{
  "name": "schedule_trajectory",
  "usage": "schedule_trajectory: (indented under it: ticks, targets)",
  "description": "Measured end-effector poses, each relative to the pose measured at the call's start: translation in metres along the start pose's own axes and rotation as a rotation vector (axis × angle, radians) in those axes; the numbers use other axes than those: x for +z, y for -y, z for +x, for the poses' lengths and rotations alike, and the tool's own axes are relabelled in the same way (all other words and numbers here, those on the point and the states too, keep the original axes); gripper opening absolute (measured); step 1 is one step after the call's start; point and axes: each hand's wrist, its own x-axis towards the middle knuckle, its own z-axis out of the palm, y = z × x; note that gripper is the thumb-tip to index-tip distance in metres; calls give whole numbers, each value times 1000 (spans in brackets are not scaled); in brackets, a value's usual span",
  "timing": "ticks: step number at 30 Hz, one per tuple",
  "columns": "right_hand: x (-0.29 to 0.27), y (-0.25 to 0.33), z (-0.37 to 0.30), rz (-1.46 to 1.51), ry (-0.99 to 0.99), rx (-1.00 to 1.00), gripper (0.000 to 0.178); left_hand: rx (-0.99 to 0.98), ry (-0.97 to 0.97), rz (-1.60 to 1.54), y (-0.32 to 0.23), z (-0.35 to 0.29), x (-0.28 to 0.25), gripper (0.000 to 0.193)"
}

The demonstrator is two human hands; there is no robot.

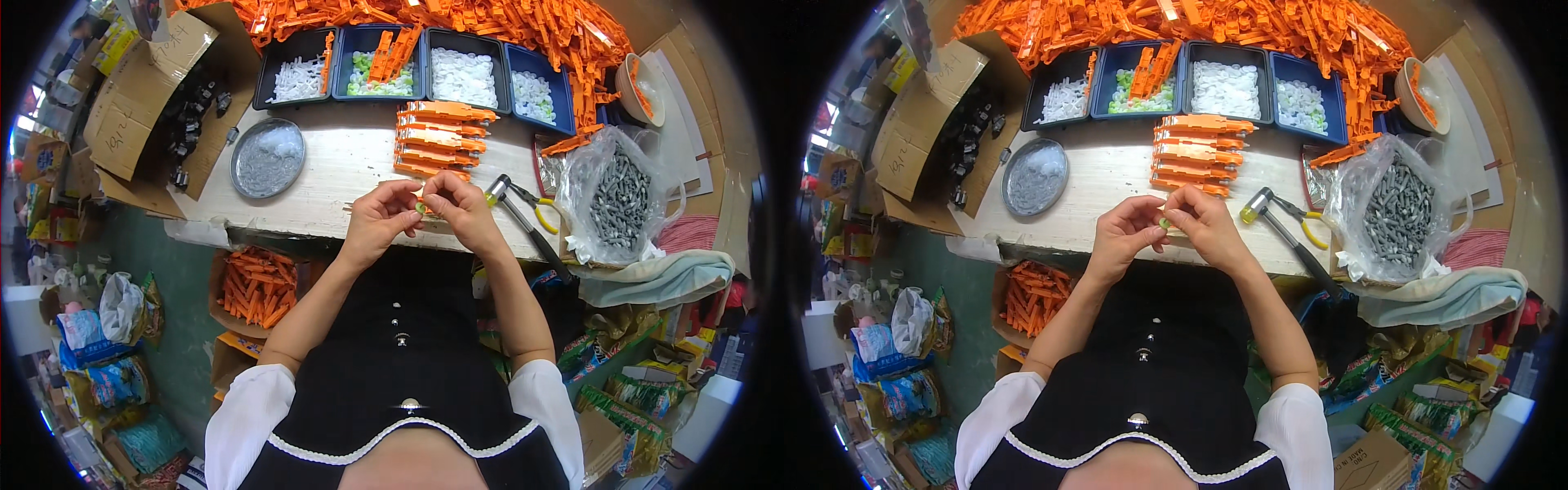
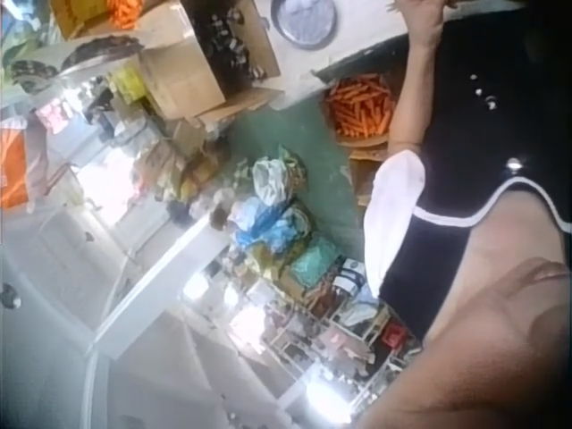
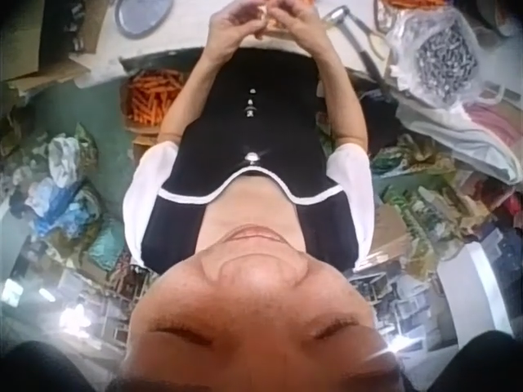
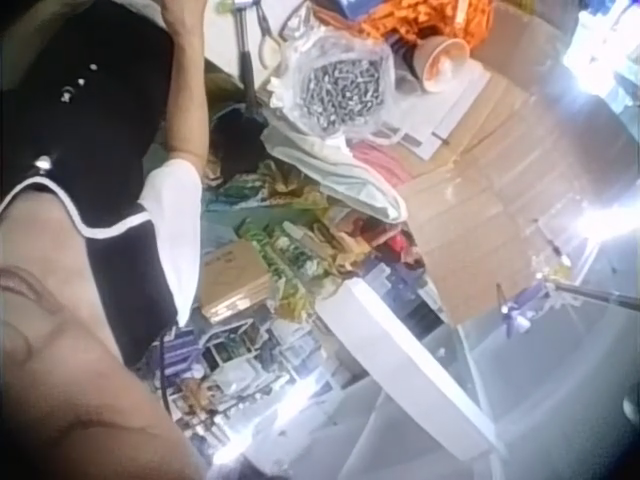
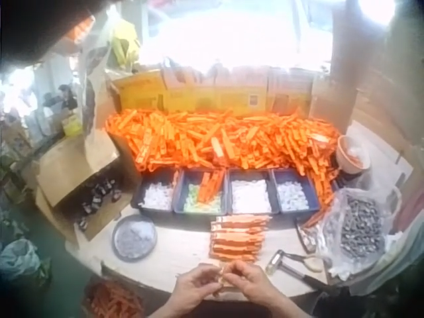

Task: Assembling small plastic components into orange frames using a mallet.

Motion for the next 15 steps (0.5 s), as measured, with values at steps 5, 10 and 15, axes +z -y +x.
schedule_trajectory:
  ticks: [5, 10, 15]
  targets:
    - [-1, 0, 2, -60, 3, -16, 6, 2, -7, 20, 1, -2, 0, 34]
    - [0, 6, 0, -124, 19, -14, 6, 10, -21, 18, 2, -3, -2, 34]
    - [3, 3, 2, -271, 9, -91, 7, 10, -25, 21, 3, -4, -1, 34]
